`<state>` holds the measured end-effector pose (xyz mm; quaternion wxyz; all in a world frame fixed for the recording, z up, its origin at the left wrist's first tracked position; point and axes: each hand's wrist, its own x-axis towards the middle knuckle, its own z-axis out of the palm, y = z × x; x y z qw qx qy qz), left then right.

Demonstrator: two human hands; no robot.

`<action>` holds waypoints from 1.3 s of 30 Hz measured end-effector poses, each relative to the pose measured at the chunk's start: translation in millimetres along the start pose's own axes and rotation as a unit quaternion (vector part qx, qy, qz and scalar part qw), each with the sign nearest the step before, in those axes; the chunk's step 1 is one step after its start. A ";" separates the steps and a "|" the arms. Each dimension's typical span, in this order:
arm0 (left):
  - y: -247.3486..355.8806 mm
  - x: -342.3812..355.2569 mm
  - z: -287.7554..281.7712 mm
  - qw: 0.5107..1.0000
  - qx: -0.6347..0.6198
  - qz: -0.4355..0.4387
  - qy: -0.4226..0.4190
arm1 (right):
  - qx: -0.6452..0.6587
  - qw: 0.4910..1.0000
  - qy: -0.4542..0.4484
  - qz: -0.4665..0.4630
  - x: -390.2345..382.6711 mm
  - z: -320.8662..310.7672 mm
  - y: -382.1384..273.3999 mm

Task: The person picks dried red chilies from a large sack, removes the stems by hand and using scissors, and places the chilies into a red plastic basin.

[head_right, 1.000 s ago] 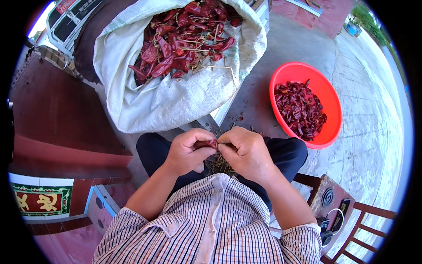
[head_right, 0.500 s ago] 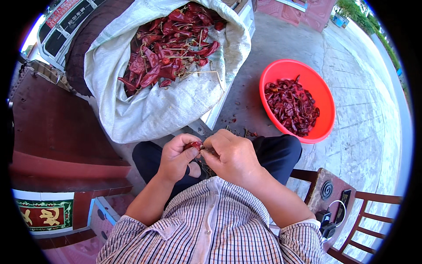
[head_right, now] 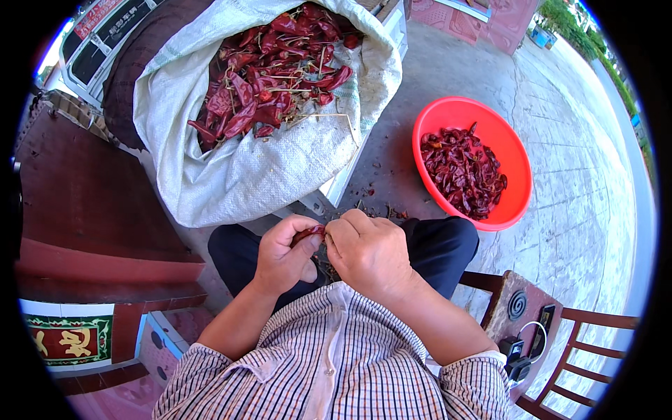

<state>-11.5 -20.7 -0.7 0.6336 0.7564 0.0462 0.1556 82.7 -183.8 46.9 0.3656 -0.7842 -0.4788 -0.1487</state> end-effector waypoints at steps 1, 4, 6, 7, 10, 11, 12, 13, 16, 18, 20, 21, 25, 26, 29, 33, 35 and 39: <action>0.0 0.2 -0.4 1.000 -0.010 -0.004 -0.011 | 0.000 1.000 -0.005 -0.006 -0.4 0.6 1.3; -1.0 0.8 -4.7 0.995 -0.071 -0.049 -0.047 | 0.028 0.999 -0.017 0.003 2.2 -0.3 5.0; -4.9 0.4 -9.8 0.978 -0.153 -0.119 -0.074 | 0.061 0.998 -0.006 0.032 6.6 -0.3 13.0; -8.7 -0.9 -11.0 0.967 -0.208 -0.120 -0.083 | 0.079 0.996 0.009 0.051 9.9 1.0 21.5; -15.7 -6.0 -12.0 0.923 -0.347 -0.135 -0.098 | 0.170 0.966 -0.059 0.187 8.0 -13.6 27.6; -15.4 -6.7 -12.1 0.908 -0.379 -0.148 -0.095 | 0.195 0.952 -0.097 0.214 5.8 -17.8 27.0; -15.3 -6.9 -12.3 0.892 -0.411 -0.161 -0.092 | 0.201 0.951 -0.106 0.210 4.7 -19.6 25.8; -16.0 -6.6 -11.6 0.886 -0.427 -0.157 -0.093 | 0.207 0.949 -0.116 0.206 3.3 -21.8 24.4; -18.9 -5.7 -9.8 0.873 -0.455 -0.146 -0.100 | 0.230 0.947 -0.098 0.203 2.2 -22.3 13.4; -19.5 -5.6 -10.0 0.874 -0.451 -0.139 -0.111 | 0.253 0.941 -0.081 0.209 -0.3 -20.9 7.4; -18.8 -4.8 -10.9 0.889 -0.426 -0.121 -0.119 | 0.275 0.936 -0.090 0.202 -0.3 -23.3 2.6; -18.4 -4.1 -11.2 0.896 -0.413 -0.111 -0.122 | 0.286 0.931 -0.096 0.204 -0.3 -23.9 0.3; -16.3 -1.0 -12.3 0.934 -0.327 -0.062 -0.127 | 0.242 0.930 -0.143 0.234 -8.8 -20.7 10.1; -15.3 -0.5 -13.2 0.946 -0.292 -0.057 -0.129 | 0.225 0.940 -0.139 0.218 -11.0 -18.6 13.3; -7.8 1.8 -9.1 0.972 -0.201 -0.057 -0.106 | 0.319 0.907 -0.111 0.253 -11.2 -18.7 6.5; -2.2 8.2 -0.8 0.982 -0.143 -0.055 -0.113 | 0.307 0.909 -0.129 0.251 -13.6 -18.2 10.2; 2.3 13.7 4.6 0.987 -0.129 -0.035 -0.088 | 0.322 0.899 -0.115 0.274 -13.2 -24.7 17.7; 31.1 58.7 -38.5 0.953 0.229 0.192 0.043 | 0.138 0.945 0.017 0.296 -3.8 -59.5 67.4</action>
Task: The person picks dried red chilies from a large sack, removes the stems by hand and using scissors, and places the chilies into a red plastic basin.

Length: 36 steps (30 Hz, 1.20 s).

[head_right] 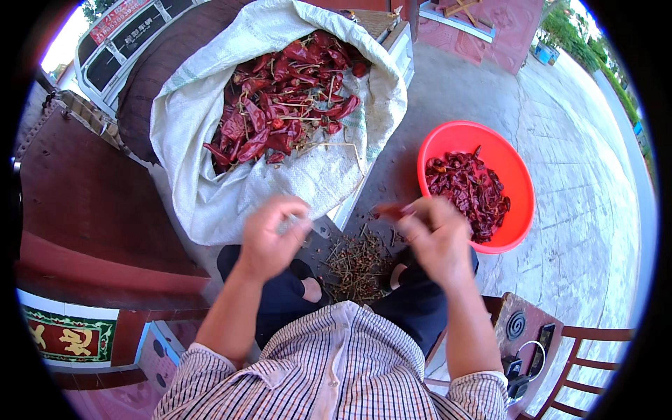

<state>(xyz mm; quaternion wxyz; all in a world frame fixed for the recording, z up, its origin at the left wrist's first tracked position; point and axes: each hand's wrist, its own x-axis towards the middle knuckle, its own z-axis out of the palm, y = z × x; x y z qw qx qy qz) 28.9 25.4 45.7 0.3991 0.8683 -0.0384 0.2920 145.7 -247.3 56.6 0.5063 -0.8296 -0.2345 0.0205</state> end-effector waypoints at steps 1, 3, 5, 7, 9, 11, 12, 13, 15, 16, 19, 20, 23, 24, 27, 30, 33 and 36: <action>-5.6 13.8 -13.4 0.997 0.059 0.021 0.034 | -0.061 0.996 0.060 -0.027 6.8 -10.2 10.4; -21.8 39.6 -40.3 0.976 0.195 0.055 0.084 | -0.077 0.990 0.117 -0.036 13.4 -20.2 21.5; -28.7 57.7 -60.2 0.930 0.346 0.063 0.108 | 0.020 0.994 0.109 -0.016 11.4 -19.4 24.8; -51.9 68.1 -67.6 0.892 0.442 0.015 0.096 | 0.070 0.997 0.041 0.004 3.6 -4.2 29.8; -62.9 69.8 -70.9 0.892 0.447 -0.038 0.049 | 0.060 0.998 -0.023 0.000 -5.2 14.7 21.3; -67.0 68.9 -74.6 0.897 0.439 -0.047 0.040 | 0.045 0.997 -0.065 -0.017 -12.2 30.2 16.1; -66.8 66.7 -76.4 0.901 0.429 -0.031 0.058 | 0.037 0.995 -0.084 -0.031 -12.9 36.9 13.3; -67.8 63.7 -76.1 0.906 0.417 -0.017 0.074 | 0.030 0.994 -0.095 -0.044 -13.4 39.9 10.3; -68.0 58.9 -79.4 0.914 0.388 0.033 0.112 | 0.023 0.990 -0.119 -0.073 -15.3 49.8 3.6; -62.9 56.4 -78.4 0.921 0.368 0.047 0.119 | 0.020 0.990 -0.118 -0.079 -15.6 52.3 -1.2; -27.6 48.1 -79.0 0.940 0.321 0.059 0.099 | -0.009 0.986 -0.079 -0.144 -10.0 54.9 -32.8; -12.3 43.1 -78.4 0.946 0.308 0.057 0.084 | -0.035 0.973 -0.027 -0.227 -4.4 58.6 -43.7; 27.1 25.7 -69.4 0.976 0.203 0.073 -0.011 | -0.113 0.925 0.016 -0.362 4.2 64.9 -85.9; 33.5 17.5 -63.2 0.992 0.119 0.011 -0.038 | -0.121 0.919 0.000 -0.376 5.6 67.9 -88.4; 36.0 1.9 -54.5 0.978 -0.148 -0.110 -0.101 | -0.092 0.926 -0.089 -0.354 7.1 80.6 -73.8; 13.4 -15.8 -43.5 0.877 -0.449 -0.160 -0.056 | 0.043 0.954 -0.196 -0.221 1.3 88.2 -51.5; -1.5 -27.9 -44.0 0.962 -0.249 -0.037 -0.104 | 0.153 0.946 -0.261 -0.117 -5.9 92.5 -37.5; 2.7 -27.1 -33.1 0.975 -0.205 0.017 -0.088 | 0.142 0.936 -0.294 -0.128 -8.0 92.0 -41.5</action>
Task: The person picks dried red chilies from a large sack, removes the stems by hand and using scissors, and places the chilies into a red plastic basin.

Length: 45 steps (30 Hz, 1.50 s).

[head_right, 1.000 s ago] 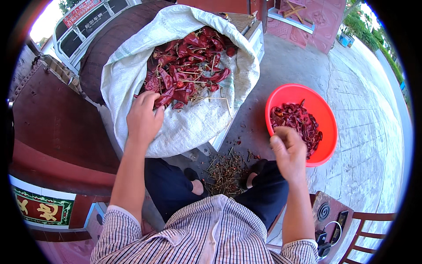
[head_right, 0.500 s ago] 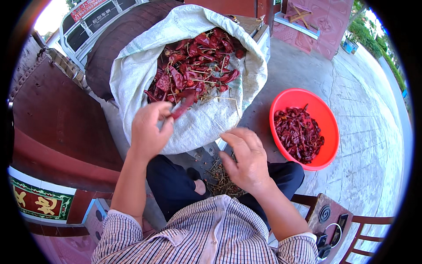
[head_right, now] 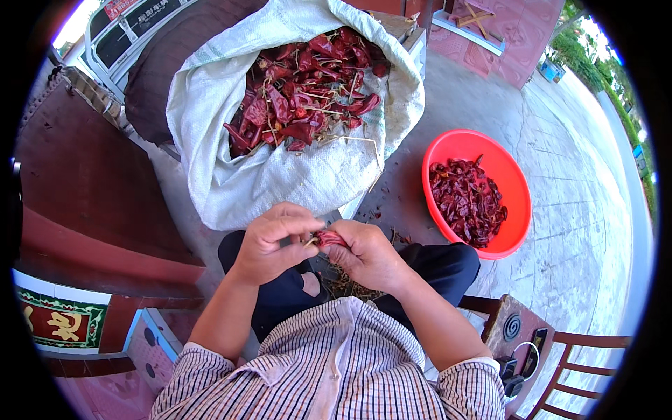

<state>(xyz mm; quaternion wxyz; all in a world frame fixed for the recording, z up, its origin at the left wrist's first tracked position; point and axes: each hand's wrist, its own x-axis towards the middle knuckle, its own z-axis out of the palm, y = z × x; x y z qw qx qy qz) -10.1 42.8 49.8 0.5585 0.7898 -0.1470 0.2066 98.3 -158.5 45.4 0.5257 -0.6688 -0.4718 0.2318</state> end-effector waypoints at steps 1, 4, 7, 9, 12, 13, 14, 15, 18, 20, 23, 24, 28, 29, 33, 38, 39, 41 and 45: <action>-2.6 0.3 3.6 1.000 0.015 0.017 0.003 | -0.006 1.000 -0.009 -0.004 0.3 -0.3 -2.2; -2.3 -1.4 7.6 1.000 0.003 -0.007 0.020 | -0.030 0.999 -0.009 -0.007 0.1 -1.3 -6.8; 1.8 -2.0 9.7 0.999 0.037 0.012 0.023 | -0.047 0.998 -0.002 -0.046 2.8 -0.4 -15.4; 3.5 -3.4 10.5 0.998 0.052 0.019 0.028 | -0.066 0.996 -0.023 -0.064 4.2 -1.2 -11.7; 4.4 -5.4 12.4 0.999 0.021 0.017 0.032 | -0.083 0.992 -0.060 -0.077 3.3 -4.5 -9.4; 3.1 -6.4 14.8 0.999 -0.015 0.012 0.033 | -0.080 0.991 -0.069 -0.086 3.5 -5.0 -9.2; 1.5 -7.8 17.7 0.998 -0.051 0.006 0.034 | -0.063 0.990 -0.073 -0.103 3.5 -3.7 -9.7; -1.3 -11.2 23.5 0.991 -0.122 -0.011 0.058 | -0.050 0.989 -0.070 -0.119 3.4 -1.9 -8.7; -5.6 -18.4 44.5 0.943 -0.306 -0.053 0.116 | -0.021 0.987 -0.048 -0.151 1.4 5.1 0.8; -3.6 -18.3 54.1 0.906 -0.394 -0.069 0.140 | -0.014 0.987 -0.030 -0.155 -1.0 8.5 5.7; 0.4 -17.4 60.4 0.885 -0.425 -0.097 0.163 | -0.025 0.988 -0.008 -0.153 -3.3 10.1 8.2; -2.4 -18.2 61.1 0.865 -0.458 -0.108 0.174 | -0.023 0.988 -0.004 -0.156 -3.7 9.6 7.5; -7.6 -13.5 55.2 0.800 -0.543 -0.159 0.201 | -0.005 0.986 0.000 -0.164 -5.8 7.3 2.9; -5.7 -12.2 51.8 0.789 -0.554 -0.173 0.203 | -0.010 0.988 -0.003 -0.156 -9.2 5.7 4.1; -5.7 -25.9 41.1 0.966 0.101 -0.235 0.042 | 0.070 0.997 0.034 -0.023 -24.7 -2.6 2.4; 17.4 3.7 15.4 0.958 0.267 -0.101 0.018 | 0.112 0.989 0.093 0.039 -32.4 -8.3 15.1; 8.7 15.8 3.7 0.947 0.312 -0.055 0.046 | 0.109 0.988 0.102 0.042 -33.3 -7.9 19.8; -2.0 55.0 -14.2 0.933 0.347 -0.036 0.085 | 0.061 0.991 0.114 0.028 -39.1 -8.0 26.3; -34.6 104.6 -42.4 0.891 0.440 -0.069 0.087 | -0.007 0.991 0.130 0.015 -40.0 -6.4 21.3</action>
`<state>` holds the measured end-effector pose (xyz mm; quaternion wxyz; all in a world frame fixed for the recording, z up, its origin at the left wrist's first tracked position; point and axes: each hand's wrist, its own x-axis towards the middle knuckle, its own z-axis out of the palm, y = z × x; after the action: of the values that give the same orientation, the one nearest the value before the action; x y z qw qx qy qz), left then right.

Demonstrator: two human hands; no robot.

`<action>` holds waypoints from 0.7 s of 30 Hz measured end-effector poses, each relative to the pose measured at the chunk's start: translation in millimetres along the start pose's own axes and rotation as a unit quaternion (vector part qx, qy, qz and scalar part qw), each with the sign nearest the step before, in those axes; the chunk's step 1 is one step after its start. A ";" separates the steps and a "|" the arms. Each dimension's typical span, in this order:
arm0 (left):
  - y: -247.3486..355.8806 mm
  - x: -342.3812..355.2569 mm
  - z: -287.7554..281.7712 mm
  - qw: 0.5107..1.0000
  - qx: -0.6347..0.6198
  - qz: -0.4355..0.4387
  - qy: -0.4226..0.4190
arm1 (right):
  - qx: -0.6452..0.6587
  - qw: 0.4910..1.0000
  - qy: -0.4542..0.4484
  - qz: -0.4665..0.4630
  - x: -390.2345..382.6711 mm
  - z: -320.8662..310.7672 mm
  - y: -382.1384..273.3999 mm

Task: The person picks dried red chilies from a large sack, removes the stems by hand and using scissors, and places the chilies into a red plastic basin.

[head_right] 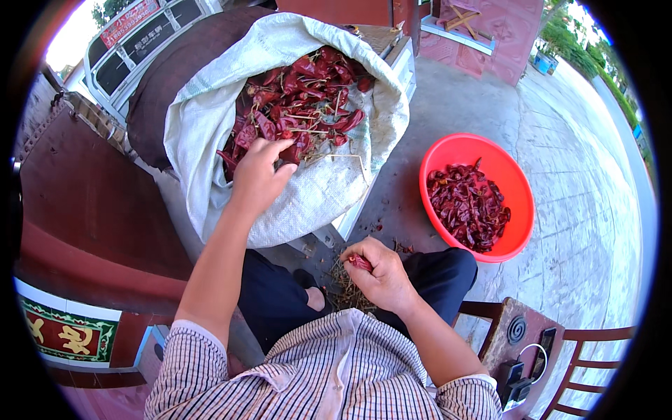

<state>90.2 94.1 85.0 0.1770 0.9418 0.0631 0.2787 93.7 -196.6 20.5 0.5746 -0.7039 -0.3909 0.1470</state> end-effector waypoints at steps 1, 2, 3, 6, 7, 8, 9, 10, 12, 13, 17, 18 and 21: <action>-1.8 8.4 5.4 1.000 0.021 -0.006 -0.013 | -0.002 1.000 0.004 0.015 -2.7 -0.4 -0.7; -3.2 14.7 8.5 0.998 0.048 -0.020 -0.042 | -0.005 1.000 0.009 0.027 -4.4 -0.8 -1.7; -4.7 20.0 9.7 0.994 0.076 -0.035 -0.070 | 0.012 0.998 0.004 0.053 -5.4 -1.2 -1.5; -10.5 22.1 13.2 0.991 0.107 -0.023 -0.071 | 0.045 0.992 0.002 0.121 -12.1 -1.7 2.4; -15.1 20.5 12.9 0.993 0.103 -0.013 -0.054 | 0.053 0.990 0.006 0.134 -13.4 -1.2 4.8; -20.3 18.1 11.8 0.994 0.099 -0.003 -0.036 | 0.061 0.987 0.010 0.145 -14.5 -0.5 7.0; -25.6 14.3 10.2 0.996 0.090 0.011 0.025 | 0.069 0.986 0.016 0.149 -14.5 0.6 9.9; -29.5 11.3 5.8 0.997 0.054 0.002 0.051 | 0.069 0.988 0.024 0.139 -13.5 1.7 13.0; -35.0 3.6 -4.5 0.994 -0.018 -0.017 0.104 | 0.062 0.992 0.040 0.104 -9.8 4.2 19.1; -28.4 -2.6 -12.2 0.989 -0.070 -0.059 0.118 | 0.052 0.994 0.044 0.082 -7.1 5.1 19.3; -29.5 -35.5 -29.5 0.949 -0.237 -0.154 0.139 | 0.007 0.999 0.044 0.006 8.6 7.9 6.6; -21.1 -41.6 -33.8 0.934 -0.292 -0.152 0.138 | 0.000 0.999 0.041 -0.003 14.1 7.8 0.1; 0.1 -66.5 -42.3 0.826 -0.524 -0.190 0.088 | -0.028 0.997 0.041 -0.066 31.7 8.4 -17.2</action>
<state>11.5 92.1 84.7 0.6871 0.6482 0.1005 0.3125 102.3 -167.4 41.6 0.5791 -0.6977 -0.4161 0.0686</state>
